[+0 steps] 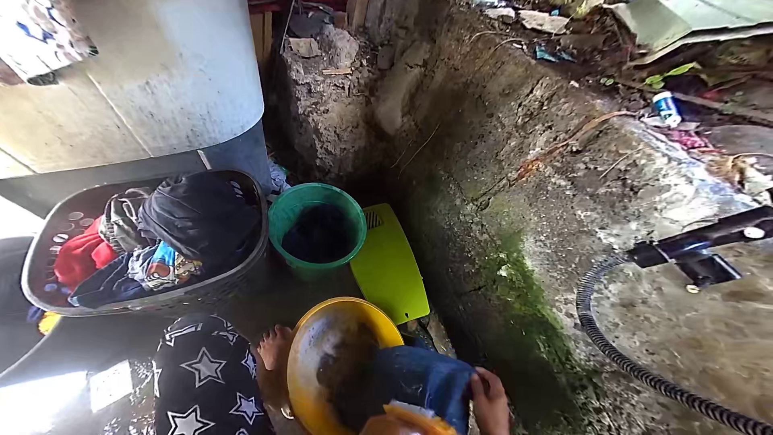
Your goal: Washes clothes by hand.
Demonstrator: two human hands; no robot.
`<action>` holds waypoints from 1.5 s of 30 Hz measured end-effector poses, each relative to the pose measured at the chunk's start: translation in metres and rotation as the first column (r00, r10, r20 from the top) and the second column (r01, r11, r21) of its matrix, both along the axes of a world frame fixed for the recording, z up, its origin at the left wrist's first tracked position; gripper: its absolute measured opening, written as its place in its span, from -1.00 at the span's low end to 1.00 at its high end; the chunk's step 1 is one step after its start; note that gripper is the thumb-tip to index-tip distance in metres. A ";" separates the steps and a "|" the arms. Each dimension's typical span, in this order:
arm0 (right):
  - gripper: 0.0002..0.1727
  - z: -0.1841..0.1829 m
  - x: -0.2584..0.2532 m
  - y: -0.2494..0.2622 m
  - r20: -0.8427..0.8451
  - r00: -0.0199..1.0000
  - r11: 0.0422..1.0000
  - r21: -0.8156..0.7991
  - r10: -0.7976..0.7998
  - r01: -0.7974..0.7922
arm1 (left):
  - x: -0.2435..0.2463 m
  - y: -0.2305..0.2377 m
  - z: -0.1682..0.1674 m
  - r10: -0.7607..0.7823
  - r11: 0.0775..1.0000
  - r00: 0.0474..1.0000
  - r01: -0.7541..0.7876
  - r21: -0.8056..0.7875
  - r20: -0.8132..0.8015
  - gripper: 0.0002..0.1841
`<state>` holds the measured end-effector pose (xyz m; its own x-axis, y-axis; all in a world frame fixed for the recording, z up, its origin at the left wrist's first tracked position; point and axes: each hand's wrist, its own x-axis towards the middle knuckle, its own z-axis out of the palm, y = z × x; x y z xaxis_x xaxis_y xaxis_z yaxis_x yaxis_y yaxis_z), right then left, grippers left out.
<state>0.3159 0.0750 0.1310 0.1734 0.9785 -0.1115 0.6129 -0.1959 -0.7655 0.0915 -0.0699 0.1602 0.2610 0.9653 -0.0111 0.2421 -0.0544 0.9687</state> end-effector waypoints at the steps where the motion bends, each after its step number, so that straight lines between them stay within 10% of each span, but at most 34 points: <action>1: -0.50 -0.007 0.001 -0.003 0.070 0.998 0.997 -0.074 0.004 0.001 | -0.006 0.007 -0.004 0.018 0.992 1.000 -0.020 -0.125 -0.019 -0.59; 7: -0.38 -0.043 -0.083 -0.043 0.114 0.967 0.960 -0.191 0.227 -0.203 | -0.091 0.092 -0.087 0.229 0.695 0.865 -0.466 -0.547 -0.446 -0.40; 15: -0.35 -0.068 -0.096 -0.054 0.139 0.986 0.996 -0.008 0.092 -0.092 | -0.081 0.076 -0.222 0.118 0.518 0.796 -0.560 -0.646 -0.594 -0.48; 19: -0.36 -0.066 -0.098 -0.055 0.129 0.988 0.996 -0.011 0.088 -0.087 | -0.081 0.086 -0.192 0.262 0.644 0.864 -0.488 -0.588 -0.430 -0.47; 22: -0.36 -0.067 -0.099 -0.054 0.110 0.990 0.996 0.001 0.084 -0.085 | -0.063 0.106 -0.120 0.656 0.719 0.755 -0.628 -0.299 -0.009 -0.65; 25: -0.35 -0.074 -0.096 -0.055 0.095 0.990 0.994 0.028 0.104 -0.107 | -0.015 0.096 -0.071 0.553 0.819 0.733 -0.564 -0.100 0.397 -0.67; 28: -0.37 -0.072 -0.092 -0.060 0.115 0.983 0.988 -0.078 0.145 -0.137 | -0.013 0.083 -0.133 0.271 0.906 0.954 -0.298 -0.301 -0.127 -0.54; 31: -0.42 -0.062 -0.098 -0.055 0.120 0.984 0.990 -0.080 0.128 -0.119 | -0.052 0.103 -0.179 -0.012 0.775 0.888 -0.281 -0.566 -0.459 -0.39; 36: -0.35 -0.076 -0.097 -0.055 0.095 0.987 0.990 0.038 0.128 -0.132 | -0.010 0.111 -0.088 0.501 0.865 0.829 -0.490 -0.109 0.249 -0.63; 38: -0.34 -0.074 -0.094 -0.057 0.087 0.987 0.991 0.025 0.132 -0.135 | 0.001 0.098 -0.122 0.404 0.912 0.908 -0.391 -0.123 0.109 -0.57; 41: -0.35 -0.071 -0.096 -0.055 0.097 0.988 0.993 -0.001 0.117 -0.117 | -0.046 0.097 -0.173 -0.042 0.804 0.907 -0.219 -0.552 -0.420 -0.42; 45: -0.34 -0.079 -0.096 -0.055 0.085 0.991 0.994 0.040 0.099 -0.103 | -0.039 0.118 -0.111 0.442 0.865 0.894 -0.446 -0.231 -0.072 -0.52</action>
